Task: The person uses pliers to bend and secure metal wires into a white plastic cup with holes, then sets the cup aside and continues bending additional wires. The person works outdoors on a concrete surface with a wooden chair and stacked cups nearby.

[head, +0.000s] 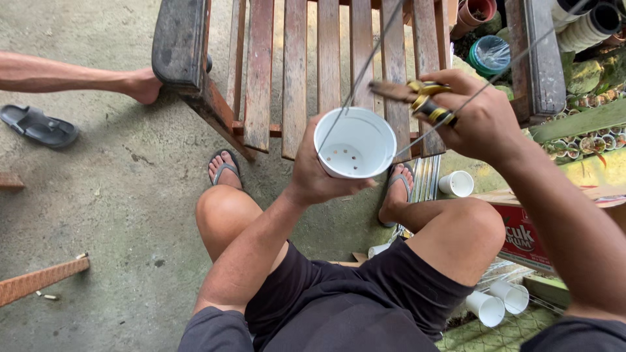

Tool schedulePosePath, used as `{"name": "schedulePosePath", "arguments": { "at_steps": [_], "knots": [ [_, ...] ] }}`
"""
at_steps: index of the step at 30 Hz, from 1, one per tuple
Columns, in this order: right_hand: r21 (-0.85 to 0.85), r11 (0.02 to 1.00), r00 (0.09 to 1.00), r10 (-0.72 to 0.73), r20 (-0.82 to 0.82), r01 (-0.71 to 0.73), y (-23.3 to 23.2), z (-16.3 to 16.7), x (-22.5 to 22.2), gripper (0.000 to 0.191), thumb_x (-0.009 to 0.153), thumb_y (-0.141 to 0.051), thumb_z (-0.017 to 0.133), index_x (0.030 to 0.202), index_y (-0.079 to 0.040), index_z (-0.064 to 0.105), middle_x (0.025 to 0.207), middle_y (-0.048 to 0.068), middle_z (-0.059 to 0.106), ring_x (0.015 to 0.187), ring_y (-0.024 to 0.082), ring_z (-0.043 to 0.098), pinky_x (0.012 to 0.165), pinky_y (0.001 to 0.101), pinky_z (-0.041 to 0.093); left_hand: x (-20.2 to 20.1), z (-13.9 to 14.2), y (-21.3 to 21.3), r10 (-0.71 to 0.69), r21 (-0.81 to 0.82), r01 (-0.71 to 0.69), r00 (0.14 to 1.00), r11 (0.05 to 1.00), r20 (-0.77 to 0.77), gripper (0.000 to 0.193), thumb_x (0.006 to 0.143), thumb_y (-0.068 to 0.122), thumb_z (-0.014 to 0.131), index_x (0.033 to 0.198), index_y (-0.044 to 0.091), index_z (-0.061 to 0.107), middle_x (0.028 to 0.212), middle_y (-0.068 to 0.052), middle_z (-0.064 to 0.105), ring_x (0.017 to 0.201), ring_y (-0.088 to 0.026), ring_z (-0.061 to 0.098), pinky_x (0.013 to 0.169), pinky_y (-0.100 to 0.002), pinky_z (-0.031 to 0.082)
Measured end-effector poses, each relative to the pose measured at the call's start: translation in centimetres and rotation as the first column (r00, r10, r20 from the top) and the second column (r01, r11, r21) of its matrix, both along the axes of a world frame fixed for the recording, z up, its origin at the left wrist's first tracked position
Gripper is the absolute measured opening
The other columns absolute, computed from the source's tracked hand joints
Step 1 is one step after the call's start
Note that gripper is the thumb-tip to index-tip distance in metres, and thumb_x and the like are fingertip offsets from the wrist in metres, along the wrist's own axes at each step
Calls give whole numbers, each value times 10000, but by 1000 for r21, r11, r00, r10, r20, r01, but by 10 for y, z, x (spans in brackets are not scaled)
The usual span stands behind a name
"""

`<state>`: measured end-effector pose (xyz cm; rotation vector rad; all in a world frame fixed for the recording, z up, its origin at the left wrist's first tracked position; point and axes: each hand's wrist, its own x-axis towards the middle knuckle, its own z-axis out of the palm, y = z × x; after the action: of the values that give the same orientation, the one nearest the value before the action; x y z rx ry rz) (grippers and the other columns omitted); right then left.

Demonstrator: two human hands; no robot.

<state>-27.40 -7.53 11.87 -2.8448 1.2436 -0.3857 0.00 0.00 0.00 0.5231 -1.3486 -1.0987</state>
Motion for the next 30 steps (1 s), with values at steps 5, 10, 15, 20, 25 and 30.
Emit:
{"name": "schedulePosePath", "arguments": {
  "at_steps": [5, 10, 15, 20, 25, 30],
  "knots": [
    [176, 894, 911, -401, -91, 412, -19, -80, -23, 421, 983, -479, 757, 983, -58, 772, 1069, 135, 676, 895, 319, 671, 757, 454, 541, 11, -6, -3, 16, 30, -16, 999, 999, -30, 993, 796, 284, 979, 1515, 41, 338, 1366, -99, 597, 1266, -187, 653, 1064, -341, 613],
    [208, 858, 880, -432, -198, 469, -35, -140, -22, 591, 885, -628, 777, 866, -37, 765, 989, 135, 619, 830, 321, 652, 682, 466, 555, 10, -15, -4, -2, 110, 8, 999, 994, -48, 920, 807, 273, 969, 1481, 17, 399, 1360, -121, 633, 1244, -209, 673, 1065, -357, 610],
    [43, 932, 931, -356, -74, 360, -36, -157, -12, 543, 845, -579, 803, 885, -39, 772, 1043, 126, 628, 881, 322, 644, 734, 454, 550, 9, -22, -6, -6, 131, 11, 999, 991, -43, 1002, 779, 338, 962, 1502, 23, 342, 1379, -111, 593, 1319, -207, 637, 1133, -381, 592],
    [-10, 939, 936, -344, -75, 344, -32, -161, 1, 505, 819, -529, 836, 893, -34, 767, 997, 153, 620, 898, 332, 634, 730, 457, 540, 7, -19, -1, -45, 158, 59, 995, 986, -91, 1016, 765, 310, 982, 1511, 10, 360, 1380, -114, 595, 1315, -216, 630, 1142, -386, 556],
    [-84, 958, 961, -274, 31, 275, -17, -163, 4, 476, 777, -485, 854, 865, -33, 731, 1024, 161, 621, 922, 362, 617, 751, 476, 520, 2, -10, 2, -79, 132, 88, 994, 987, -74, 1023, 749, 318, 986, 1501, 7, 367, 1373, -106, 610, 1303, -210, 644, 1128, -377, 568],
    [-83, 966, 967, -234, 102, 243, -3, -165, 0, 422, 774, -412, 859, 898, -34, 718, 1042, 160, 612, 959, 374, 611, 809, 466, 511, -6, 1, 10, -105, 153, 110, 994, 982, -37, 967, 730, 323, 988, 1441, 1, 417, 1318, -108, 638, 1238, -213, 672, 1078, -359, 570]
  ]
}}
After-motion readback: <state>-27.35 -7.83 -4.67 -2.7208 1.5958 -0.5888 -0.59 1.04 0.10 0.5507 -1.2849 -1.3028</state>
